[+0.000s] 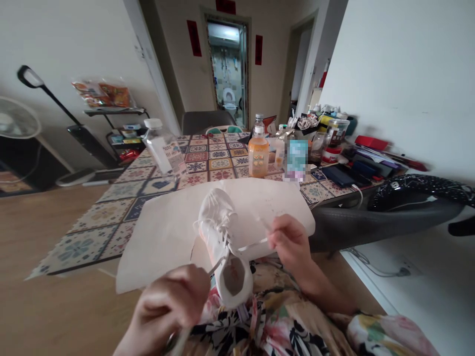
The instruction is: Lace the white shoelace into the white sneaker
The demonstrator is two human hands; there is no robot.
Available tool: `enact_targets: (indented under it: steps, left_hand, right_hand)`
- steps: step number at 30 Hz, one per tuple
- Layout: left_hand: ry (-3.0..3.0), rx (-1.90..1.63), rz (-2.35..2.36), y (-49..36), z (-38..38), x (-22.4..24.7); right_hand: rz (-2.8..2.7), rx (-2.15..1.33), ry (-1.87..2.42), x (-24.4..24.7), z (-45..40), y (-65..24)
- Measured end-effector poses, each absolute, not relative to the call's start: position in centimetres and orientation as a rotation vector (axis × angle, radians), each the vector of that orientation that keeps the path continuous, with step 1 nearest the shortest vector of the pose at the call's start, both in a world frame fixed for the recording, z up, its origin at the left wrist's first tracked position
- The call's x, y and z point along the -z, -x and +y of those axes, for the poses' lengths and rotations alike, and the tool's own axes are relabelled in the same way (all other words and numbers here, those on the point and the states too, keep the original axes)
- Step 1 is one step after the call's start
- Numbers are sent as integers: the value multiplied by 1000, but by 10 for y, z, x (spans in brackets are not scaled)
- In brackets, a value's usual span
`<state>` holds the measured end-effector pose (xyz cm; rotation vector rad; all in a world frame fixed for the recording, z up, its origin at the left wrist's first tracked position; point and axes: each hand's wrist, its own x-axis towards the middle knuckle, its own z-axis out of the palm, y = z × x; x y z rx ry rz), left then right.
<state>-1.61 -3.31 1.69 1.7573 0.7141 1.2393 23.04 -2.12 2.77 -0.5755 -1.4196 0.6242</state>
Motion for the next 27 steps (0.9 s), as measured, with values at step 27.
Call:
enact_targets:
  steps: [27]
  left_hand:
    - [-2035,-1363,597,-5,-29,-14]
  right_hand:
    - [-2040,-471,522,-36,-35,-210]
